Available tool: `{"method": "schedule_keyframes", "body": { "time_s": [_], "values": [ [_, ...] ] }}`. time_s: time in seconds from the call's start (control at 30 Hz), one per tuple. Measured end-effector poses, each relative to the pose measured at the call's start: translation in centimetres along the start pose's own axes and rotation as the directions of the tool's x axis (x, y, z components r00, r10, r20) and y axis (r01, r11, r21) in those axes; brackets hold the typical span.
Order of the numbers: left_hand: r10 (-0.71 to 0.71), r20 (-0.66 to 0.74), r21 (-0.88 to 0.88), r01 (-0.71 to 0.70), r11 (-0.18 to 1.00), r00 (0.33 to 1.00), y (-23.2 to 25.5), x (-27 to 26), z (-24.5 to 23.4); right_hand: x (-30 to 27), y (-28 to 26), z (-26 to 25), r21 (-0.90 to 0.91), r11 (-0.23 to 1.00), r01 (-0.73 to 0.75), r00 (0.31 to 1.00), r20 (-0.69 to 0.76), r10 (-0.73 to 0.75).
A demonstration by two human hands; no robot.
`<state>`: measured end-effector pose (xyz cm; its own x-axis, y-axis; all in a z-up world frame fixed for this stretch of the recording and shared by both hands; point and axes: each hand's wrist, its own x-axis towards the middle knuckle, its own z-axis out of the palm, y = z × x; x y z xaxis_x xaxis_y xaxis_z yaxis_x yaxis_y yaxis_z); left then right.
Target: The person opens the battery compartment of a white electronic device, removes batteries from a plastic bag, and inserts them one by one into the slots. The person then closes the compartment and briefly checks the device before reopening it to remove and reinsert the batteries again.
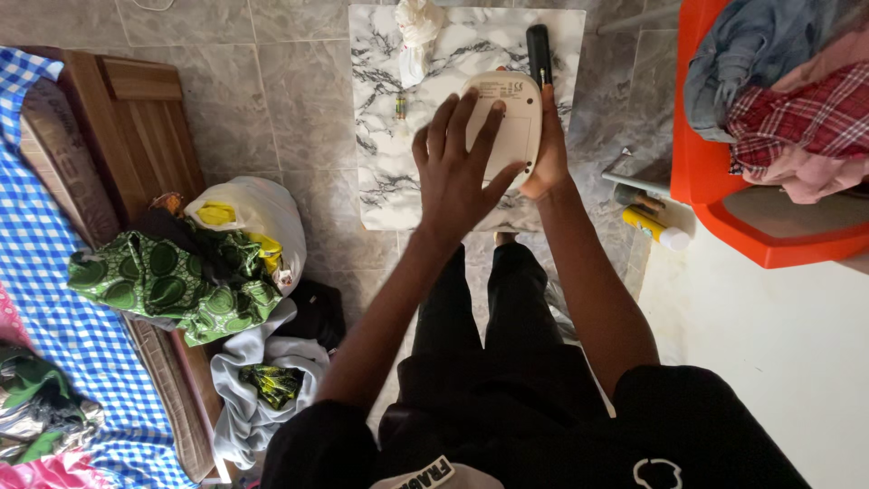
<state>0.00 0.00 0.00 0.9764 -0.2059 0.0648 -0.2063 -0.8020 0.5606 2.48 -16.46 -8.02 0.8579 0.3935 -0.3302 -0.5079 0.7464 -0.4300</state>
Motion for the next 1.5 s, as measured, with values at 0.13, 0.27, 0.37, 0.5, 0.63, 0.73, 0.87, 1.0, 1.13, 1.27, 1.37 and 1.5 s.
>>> {"method": "schedule_keyframes", "body": {
  "time_s": [0.13,0.27,0.37,0.5,0.63,0.73,0.87,1.0,1.13,1.27,1.37,1.5],
  "values": [
    [0.080,0.072,0.017,-0.081,0.997,0.994,0.0,1.8,-1.8,-0.2,-0.7,0.6,0.105,0.993,-0.049,0.995,-0.078,0.057],
    [0.098,0.167,0.078,-0.113,0.991,0.981,-0.4,2.3,-1.9,-0.9,-0.7,2.2,0.096,0.995,-0.002,0.997,-0.076,0.010],
    [0.115,0.131,0.080,-0.126,0.989,0.985,-0.6,2.6,-1.1,-0.9,-0.8,2.0,0.103,0.994,0.021,0.995,-0.097,-0.011],
    [0.065,0.158,0.027,-0.070,0.997,0.985,-1.0,3.3,-1.0,-0.7,-0.9,1.1,-0.033,0.998,0.058,0.994,-0.093,-0.061],
    [0.057,0.139,-0.105,-0.043,0.994,0.989,-0.7,3.6,-1.5,-1.0,-0.7,0.6,-0.015,0.999,0.043,0.994,-0.103,-0.045],
    [0.091,0.059,-0.167,-0.080,0.983,0.994,-0.5,3.4,-1.3,-1.0,-0.7,0.5,0.005,0.999,0.048,0.993,-0.104,-0.047],
    [0.115,-0.086,-0.173,-0.129,0.976,0.990,-0.2,1.0,0.3,-0.8,-0.6,0.0,0.098,0.994,0.045,0.993,-0.109,-0.035],
    [0.142,-0.241,-0.259,-0.205,0.944,0.960,0.2,-1.2,2.5,-0.5,-0.5,-0.1,0.110,0.993,0.035,0.999,-0.024,-0.032],
    [0.130,-0.302,-0.348,-0.236,0.907,0.944,0.5,-2.4,3.4,-0.6,-0.3,-1.1,0.118,0.993,-0.001,1.000,-0.007,0.002],
    [0.063,-0.371,-0.350,-0.203,0.914,0.927,-0.1,-4.1,3.7,0.2,-0.4,-3.0,0.104,0.994,0.023,1.000,0.002,-0.023],
    [-0.033,-0.422,-0.230,-0.072,0.970,0.906,-1.9,-6.1,4.8,0.5,-1.1,-4.2,0.054,0.998,-0.025,1.000,-0.001,0.025],
    [-0.022,-0.286,-0.146,-0.021,0.989,0.958,-8.1,-8.5,11.1,0.9,-1.8,-5.4,0.107,0.989,-0.102,0.994,0.046,0.098]
  ]
}}
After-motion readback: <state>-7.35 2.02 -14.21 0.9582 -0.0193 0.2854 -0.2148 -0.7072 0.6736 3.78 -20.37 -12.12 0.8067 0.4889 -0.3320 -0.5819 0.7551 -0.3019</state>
